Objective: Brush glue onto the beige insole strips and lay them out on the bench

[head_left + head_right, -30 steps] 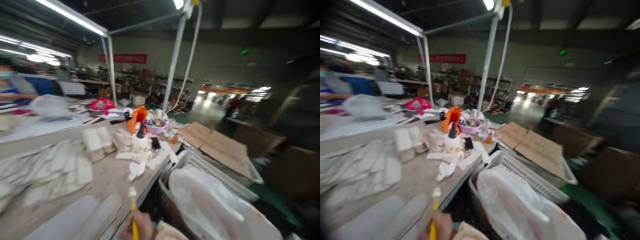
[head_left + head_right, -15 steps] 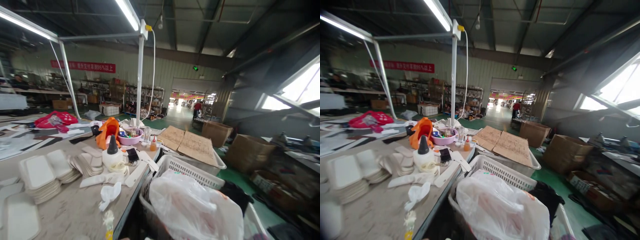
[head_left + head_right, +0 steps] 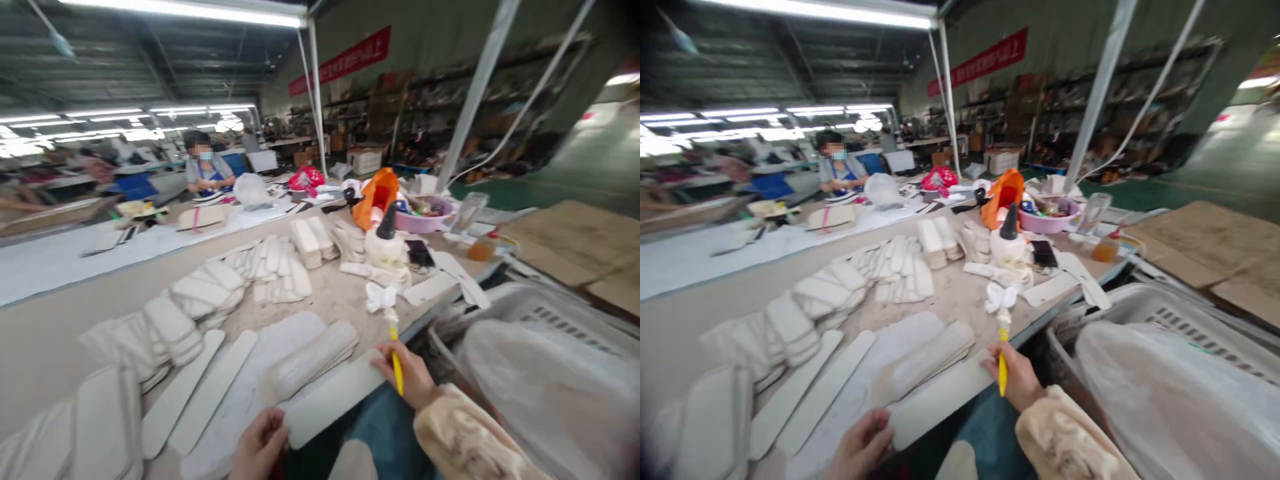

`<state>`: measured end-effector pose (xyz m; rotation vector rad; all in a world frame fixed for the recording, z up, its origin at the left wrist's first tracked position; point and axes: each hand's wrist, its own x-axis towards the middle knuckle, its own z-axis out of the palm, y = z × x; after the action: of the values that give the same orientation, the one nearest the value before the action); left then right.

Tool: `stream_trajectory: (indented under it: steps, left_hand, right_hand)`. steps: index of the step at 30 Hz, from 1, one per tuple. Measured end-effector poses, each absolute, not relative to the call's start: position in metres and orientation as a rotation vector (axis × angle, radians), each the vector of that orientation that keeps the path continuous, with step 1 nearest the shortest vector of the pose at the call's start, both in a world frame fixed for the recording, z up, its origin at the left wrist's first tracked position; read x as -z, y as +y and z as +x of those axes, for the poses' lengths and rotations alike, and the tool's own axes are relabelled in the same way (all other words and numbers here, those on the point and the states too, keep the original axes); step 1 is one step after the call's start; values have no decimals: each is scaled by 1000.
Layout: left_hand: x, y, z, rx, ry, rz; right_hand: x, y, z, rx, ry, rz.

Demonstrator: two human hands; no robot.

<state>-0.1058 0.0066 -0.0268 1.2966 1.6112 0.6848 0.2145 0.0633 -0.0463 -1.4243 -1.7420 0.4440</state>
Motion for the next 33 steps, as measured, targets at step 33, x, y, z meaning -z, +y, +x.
stream_trajectory:
  steps: [33]
  left_hand:
    - [47, 81, -113, -622, 2004, 1434]
  right_hand:
    - [73, 172, 181, -344, -2039, -1635]
